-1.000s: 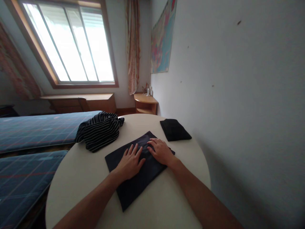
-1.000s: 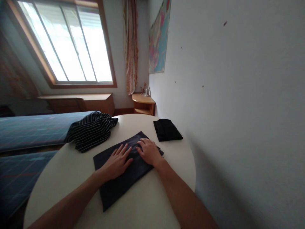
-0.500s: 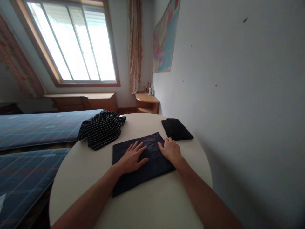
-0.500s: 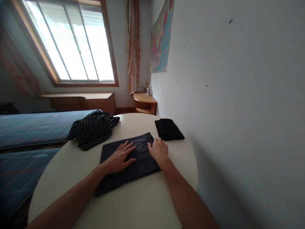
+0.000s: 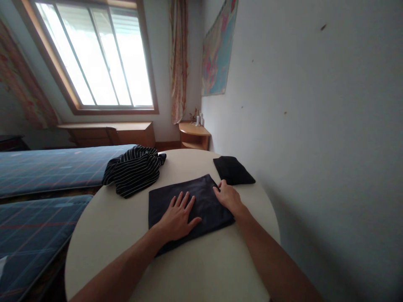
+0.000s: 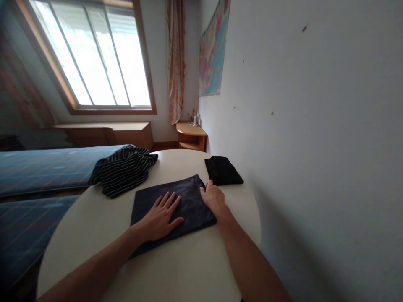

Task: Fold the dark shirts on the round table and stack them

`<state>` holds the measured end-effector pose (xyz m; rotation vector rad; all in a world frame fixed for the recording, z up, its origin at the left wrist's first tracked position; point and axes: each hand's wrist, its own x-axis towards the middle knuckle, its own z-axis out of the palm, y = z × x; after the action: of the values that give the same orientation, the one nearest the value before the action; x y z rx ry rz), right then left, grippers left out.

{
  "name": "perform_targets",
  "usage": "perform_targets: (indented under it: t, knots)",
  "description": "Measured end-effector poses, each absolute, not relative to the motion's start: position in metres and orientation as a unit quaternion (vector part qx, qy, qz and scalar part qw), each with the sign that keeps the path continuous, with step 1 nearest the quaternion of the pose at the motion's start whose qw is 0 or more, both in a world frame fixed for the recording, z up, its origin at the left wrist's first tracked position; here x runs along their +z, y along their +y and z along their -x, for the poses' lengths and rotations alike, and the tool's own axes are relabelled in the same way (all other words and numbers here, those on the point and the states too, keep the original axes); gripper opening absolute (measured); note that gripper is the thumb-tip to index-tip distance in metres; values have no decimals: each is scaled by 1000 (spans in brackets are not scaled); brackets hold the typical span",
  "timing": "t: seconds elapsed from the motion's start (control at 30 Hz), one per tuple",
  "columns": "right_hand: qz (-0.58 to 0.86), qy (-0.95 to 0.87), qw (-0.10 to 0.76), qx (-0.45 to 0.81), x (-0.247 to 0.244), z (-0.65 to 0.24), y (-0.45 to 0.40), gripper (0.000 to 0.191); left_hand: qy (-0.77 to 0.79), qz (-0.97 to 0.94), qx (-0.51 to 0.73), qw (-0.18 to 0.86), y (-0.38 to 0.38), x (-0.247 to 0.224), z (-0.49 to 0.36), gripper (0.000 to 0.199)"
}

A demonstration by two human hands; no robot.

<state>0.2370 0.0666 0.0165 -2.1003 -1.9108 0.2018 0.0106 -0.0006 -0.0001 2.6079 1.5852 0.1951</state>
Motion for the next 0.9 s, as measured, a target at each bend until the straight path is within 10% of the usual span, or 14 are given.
perform_targets:
  t: [0.9]
  knots:
    - [566,-756,282,168,5,-267,85,37,449,-884,110,73,11,5,1,83]
